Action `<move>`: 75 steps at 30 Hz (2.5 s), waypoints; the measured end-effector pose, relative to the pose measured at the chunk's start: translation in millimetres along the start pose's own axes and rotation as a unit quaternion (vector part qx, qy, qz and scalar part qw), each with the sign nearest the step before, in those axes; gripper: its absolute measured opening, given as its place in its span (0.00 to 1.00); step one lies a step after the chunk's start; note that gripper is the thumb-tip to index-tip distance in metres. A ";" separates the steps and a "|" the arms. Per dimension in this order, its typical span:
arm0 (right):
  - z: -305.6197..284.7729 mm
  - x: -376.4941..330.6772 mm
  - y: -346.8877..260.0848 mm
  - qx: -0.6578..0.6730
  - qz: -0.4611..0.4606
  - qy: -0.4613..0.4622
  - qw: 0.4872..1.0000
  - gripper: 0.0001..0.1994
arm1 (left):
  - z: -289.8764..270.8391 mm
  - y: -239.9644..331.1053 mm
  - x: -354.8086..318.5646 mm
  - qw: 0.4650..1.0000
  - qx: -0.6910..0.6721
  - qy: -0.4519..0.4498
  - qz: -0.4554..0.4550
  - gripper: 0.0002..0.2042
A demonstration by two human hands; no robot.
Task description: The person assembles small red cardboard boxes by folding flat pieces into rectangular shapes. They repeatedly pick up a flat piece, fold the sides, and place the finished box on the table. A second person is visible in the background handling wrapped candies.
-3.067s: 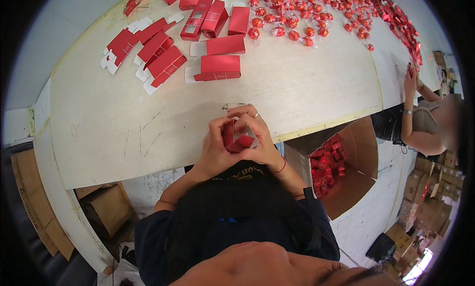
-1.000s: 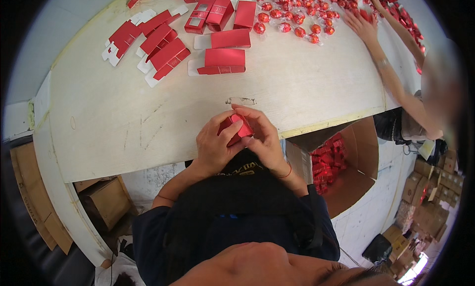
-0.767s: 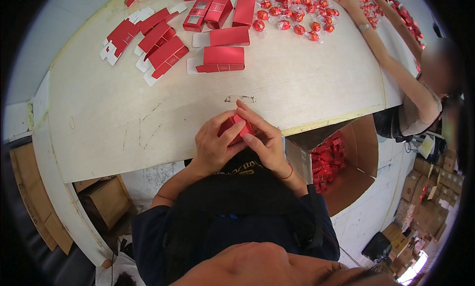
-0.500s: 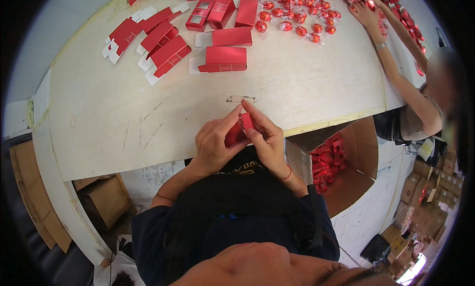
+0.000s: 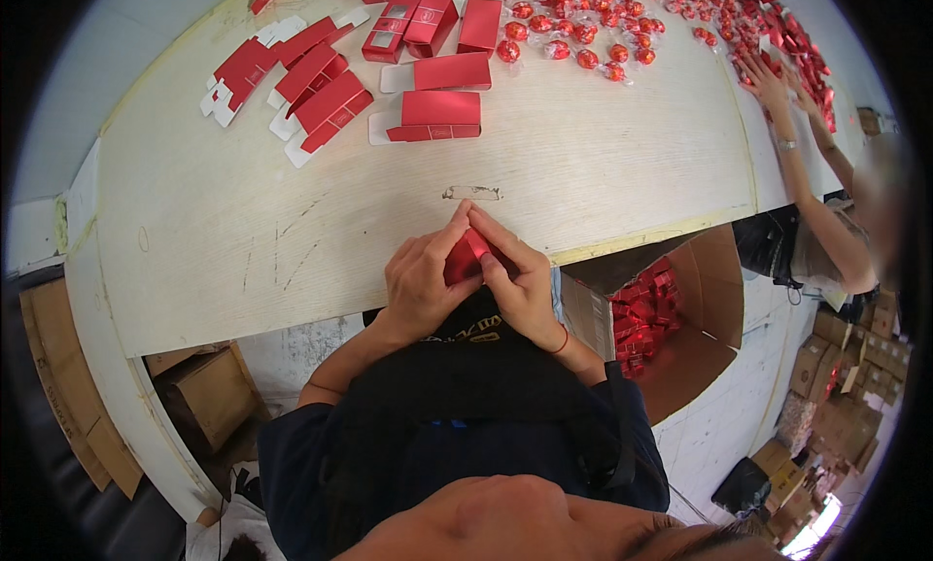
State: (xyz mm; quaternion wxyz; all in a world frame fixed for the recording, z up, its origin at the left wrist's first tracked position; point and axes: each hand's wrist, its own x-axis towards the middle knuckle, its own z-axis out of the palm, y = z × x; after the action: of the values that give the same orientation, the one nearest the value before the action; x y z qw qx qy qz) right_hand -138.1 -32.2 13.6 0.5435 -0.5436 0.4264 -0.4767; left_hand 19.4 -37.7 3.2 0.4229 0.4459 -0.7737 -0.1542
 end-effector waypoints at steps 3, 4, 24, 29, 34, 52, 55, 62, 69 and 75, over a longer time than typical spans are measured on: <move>0.1 -1.7 0.9 -0.013 -0.008 0.008 1.000 0.23 | 0.8 2.6 0.6 1.000 0.002 -0.003 -0.005 0.38; 1.8 -2.2 1.4 -0.019 -0.014 0.016 1.000 0.23 | 1.2 2.6 0.6 1.000 0.001 -0.003 -0.006 0.38; 10.2 4.9 17.3 0.103 0.039 0.100 0.989 0.13 | 27.0 -11.8 -10.3 0.996 -0.028 0.077 0.035 0.33; 6.3 8.4 22.1 0.124 0.067 0.098 0.985 0.10 | 28.1 -10.6 -10.3 0.996 -0.037 0.075 0.044 0.32; 1.8 9.0 18.7 0.138 0.085 0.102 0.982 0.08 | 25.2 -10.1 -9.3 0.997 -0.030 0.042 0.058 0.38; -0.6 9.4 27.2 0.154 0.039 0.143 0.977 0.06 | 0.1 -10.4 1.8 0.996 0.058 -0.060 -0.040 0.34; -0.7 11.7 21.9 0.169 0.006 0.147 0.975 0.06 | 3.0 -15.4 -0.8 0.997 0.054 -0.049 -0.015 0.34; -1.7 8.8 21.2 0.181 -0.035 0.143 0.972 0.06 | 3.1 -7.7 4.0 0.999 0.039 -0.016 0.011 0.33; 11.0 5.3 19.2 0.115 -0.076 0.162 0.977 0.10 | 4.9 -3.8 5.5 0.999 0.052 0.004 -0.002 0.30; -0.8 7.1 11.6 -0.198 -0.190 0.063 0.959 0.25 | 0.9 1.3 10.4 0.998 0.056 0.040 -0.015 0.29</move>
State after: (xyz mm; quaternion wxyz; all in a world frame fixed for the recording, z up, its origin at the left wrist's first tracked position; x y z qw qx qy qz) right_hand -136.9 -39.9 2.4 0.2961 -0.6805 0.4342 -0.5106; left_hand 15.4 -45.7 8.9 0.4257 0.4865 -0.7565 -0.0993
